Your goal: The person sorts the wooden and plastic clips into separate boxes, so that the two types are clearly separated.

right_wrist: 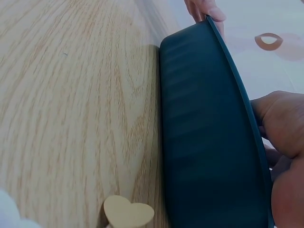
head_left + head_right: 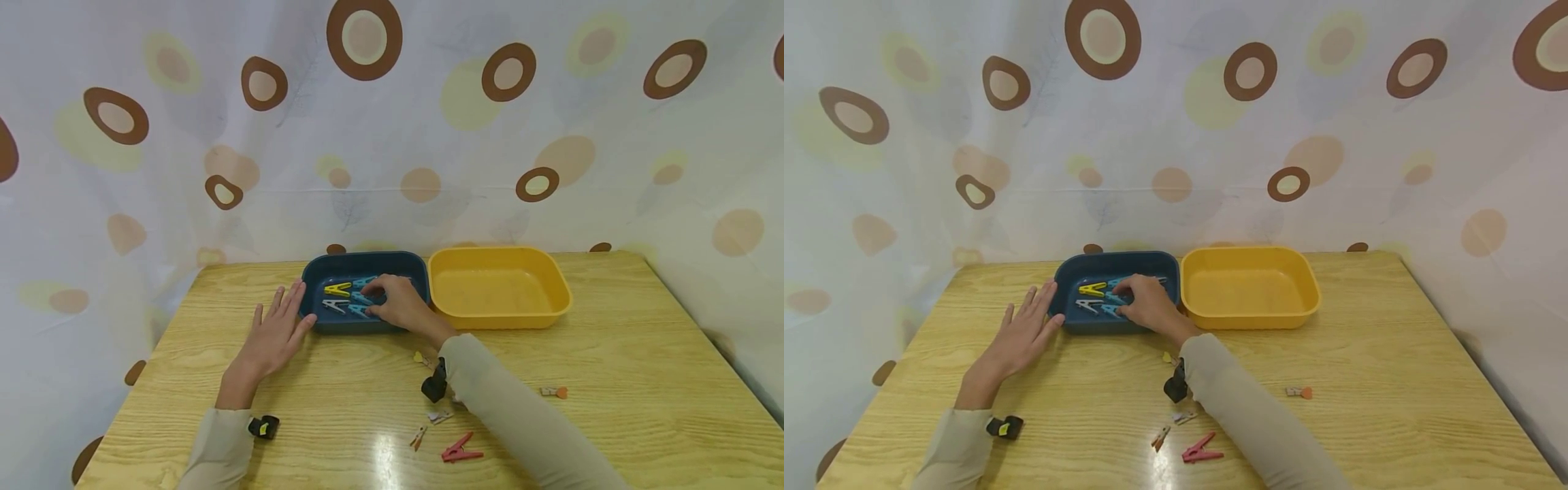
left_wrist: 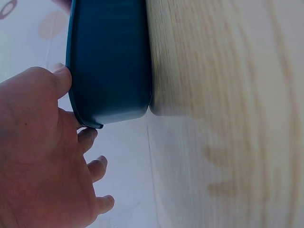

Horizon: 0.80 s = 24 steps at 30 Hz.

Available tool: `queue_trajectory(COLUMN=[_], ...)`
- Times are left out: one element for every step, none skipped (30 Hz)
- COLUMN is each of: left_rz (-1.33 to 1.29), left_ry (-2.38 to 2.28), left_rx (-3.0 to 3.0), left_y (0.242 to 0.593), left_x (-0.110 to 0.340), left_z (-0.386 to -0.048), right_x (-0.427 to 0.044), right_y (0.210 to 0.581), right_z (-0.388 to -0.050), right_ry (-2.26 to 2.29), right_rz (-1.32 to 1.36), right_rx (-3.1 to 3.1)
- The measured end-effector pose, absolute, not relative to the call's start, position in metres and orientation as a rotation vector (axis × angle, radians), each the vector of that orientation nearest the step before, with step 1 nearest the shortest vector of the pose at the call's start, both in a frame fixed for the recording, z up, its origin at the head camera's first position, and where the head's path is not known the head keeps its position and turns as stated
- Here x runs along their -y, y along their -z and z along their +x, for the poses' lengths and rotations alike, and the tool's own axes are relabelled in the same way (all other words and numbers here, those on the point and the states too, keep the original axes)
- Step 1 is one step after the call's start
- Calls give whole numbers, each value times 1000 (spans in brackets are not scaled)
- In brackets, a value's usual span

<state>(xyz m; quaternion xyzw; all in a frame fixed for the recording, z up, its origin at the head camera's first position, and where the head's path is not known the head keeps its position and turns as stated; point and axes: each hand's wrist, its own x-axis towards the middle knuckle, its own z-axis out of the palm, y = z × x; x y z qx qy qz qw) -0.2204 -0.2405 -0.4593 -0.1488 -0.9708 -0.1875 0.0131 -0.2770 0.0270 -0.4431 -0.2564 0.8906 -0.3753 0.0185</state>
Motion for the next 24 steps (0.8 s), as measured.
queue_trajectory(left_rz=[-463,-463,-462,-462,-461,-461,-462,-461,-462,-463,-464,-464,-463,-462,-461,-460,-459,-459,-458,-458,-459,-460,-460,-460], left_ry=[583,582,581,581,582,584,585,585,587,587,587,586,583,582,581,581,581,580,579,580,581,582,583,586], left_rx=[3024,3023,3022,3023,3023,3023,3024,3025,3026,3026,3026,3026,3026,3025,3024,3023,3023,3022,3021,3021,3020,3019,3019,3019], left_y=[459,459,459,458,458,458,458,458,458,459,459,460,460,461,462,462,462,462,462,462,462,462,462,462], left_x=[240,240,240,240,239,239,240,240,240,240,240,240,240,240,240,240,241,241,241,241,241,241,241,241], left_z=[-220,-220,-220,-220,-220,-220,-220,-220,-220,-220,-220,-221,-221,-221,-221,-221,-221,-221,-221,-221,-221,-221,-221,-221], right_x=[-28,-28,-29,-29,-30,-31,-31,-32,-33,-34,-36,-37,-38,-40,-42,-44,-46,-48,-50,-53,-55,-57,-60,-62], right_y=[443,443,442,442,442,441,441,440,439,439,439,438,438,437,436,435,433,432,430,428,427,425,424,423], right_z=[-277,-276,-276,-275,-275,-275,-275,-274,-274,-273,-272,-271,-271,-269,-268,-267,-265,-263,-261,-259,-257,-255,-253,-251], right_ry=[1170,1178,1186,1193,1198,1205,1210,1220,1232,1248,1264,1278,1284,1302,1319,1327,1336,1339,1345,1351,1345,1337,1330,1320], right_rz=[-799,-804,-810,-816,-831,-842,-853,-867,-882,-898,-911,-926,-952,-976,-997,-1017,-1033,-1050,-1059,-1059,-1061,-1060,-1063,-1063], right_rx=[-2767,-2768,-2765,-2763,-2764,-2764,-2763,-2760,-2757,-2754,-2751,-2752,-2758,-2755,-2753,-2755,-2756,-2759,-2758,-2754,-2761,-2767,-2773,-2781])
